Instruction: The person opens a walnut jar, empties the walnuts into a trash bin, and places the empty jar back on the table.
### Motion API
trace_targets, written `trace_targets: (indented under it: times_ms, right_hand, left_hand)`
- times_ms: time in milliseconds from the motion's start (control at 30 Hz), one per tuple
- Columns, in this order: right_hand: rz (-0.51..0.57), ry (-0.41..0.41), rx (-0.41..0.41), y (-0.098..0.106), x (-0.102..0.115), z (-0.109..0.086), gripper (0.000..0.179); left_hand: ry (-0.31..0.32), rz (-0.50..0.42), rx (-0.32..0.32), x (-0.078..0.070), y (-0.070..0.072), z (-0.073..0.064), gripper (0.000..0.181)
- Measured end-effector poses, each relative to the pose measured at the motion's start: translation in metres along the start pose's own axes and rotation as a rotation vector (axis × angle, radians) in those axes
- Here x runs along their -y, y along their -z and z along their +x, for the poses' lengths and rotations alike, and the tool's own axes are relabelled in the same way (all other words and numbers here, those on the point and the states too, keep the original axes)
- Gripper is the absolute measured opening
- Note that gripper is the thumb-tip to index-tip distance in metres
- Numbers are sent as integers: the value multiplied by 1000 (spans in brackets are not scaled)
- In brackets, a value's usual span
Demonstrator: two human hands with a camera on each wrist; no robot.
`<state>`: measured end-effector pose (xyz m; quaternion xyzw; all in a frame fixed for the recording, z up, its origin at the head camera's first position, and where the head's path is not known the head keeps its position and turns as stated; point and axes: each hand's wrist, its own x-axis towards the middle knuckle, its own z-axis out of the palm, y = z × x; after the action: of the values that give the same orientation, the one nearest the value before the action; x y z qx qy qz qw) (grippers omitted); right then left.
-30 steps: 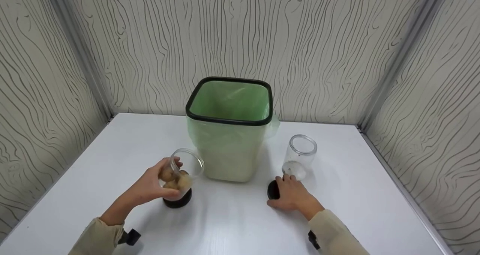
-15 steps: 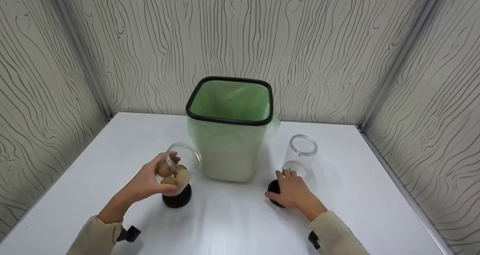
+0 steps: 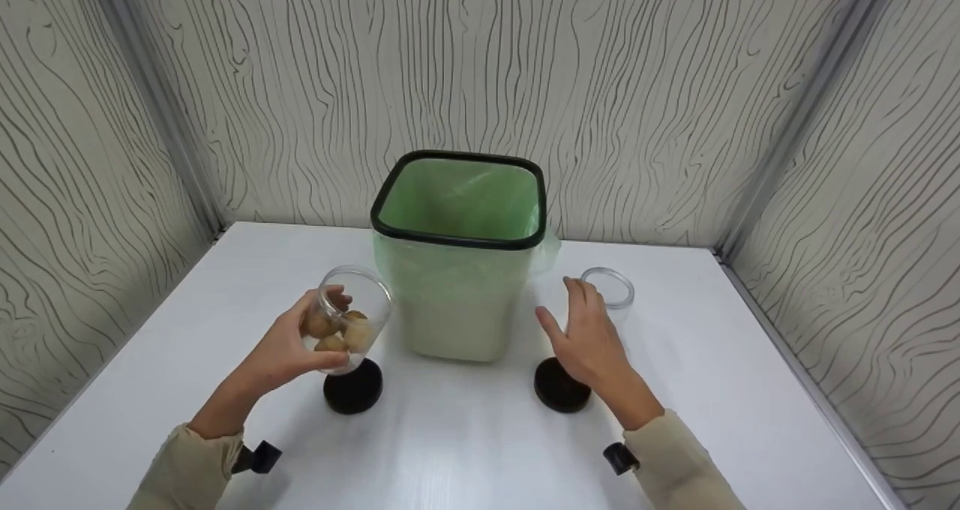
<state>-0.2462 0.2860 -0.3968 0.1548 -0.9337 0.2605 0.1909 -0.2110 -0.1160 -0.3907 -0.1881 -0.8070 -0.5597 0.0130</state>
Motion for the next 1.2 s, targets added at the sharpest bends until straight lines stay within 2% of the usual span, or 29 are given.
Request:
trace_targets:
  times_ms: [133,233,467,667,900,1200]
  right_hand:
    - [77,45,-126,7,9,7,57]
    - [109,70,-161,12,15,12,58]
    - [153,52,-141,19,30,32,67]
    - [193,60,-164,22,41,48,68]
    - [175,55,-139,26,52,64,67]
    - [219,62,-116,24,57,72,63]
  left_hand:
    - [9,-6,-38,-3,1,2,93]
    - [15,-9,-70,-6,2,3,90]
    - [-10,-8,-130,-10,7,10,89]
    - [-45,-36,-139,-14,10,16,91]
    - [-78,-65,-167,-25,12,22,89]
    - [-95,-69,-220,-37,13,31,89]
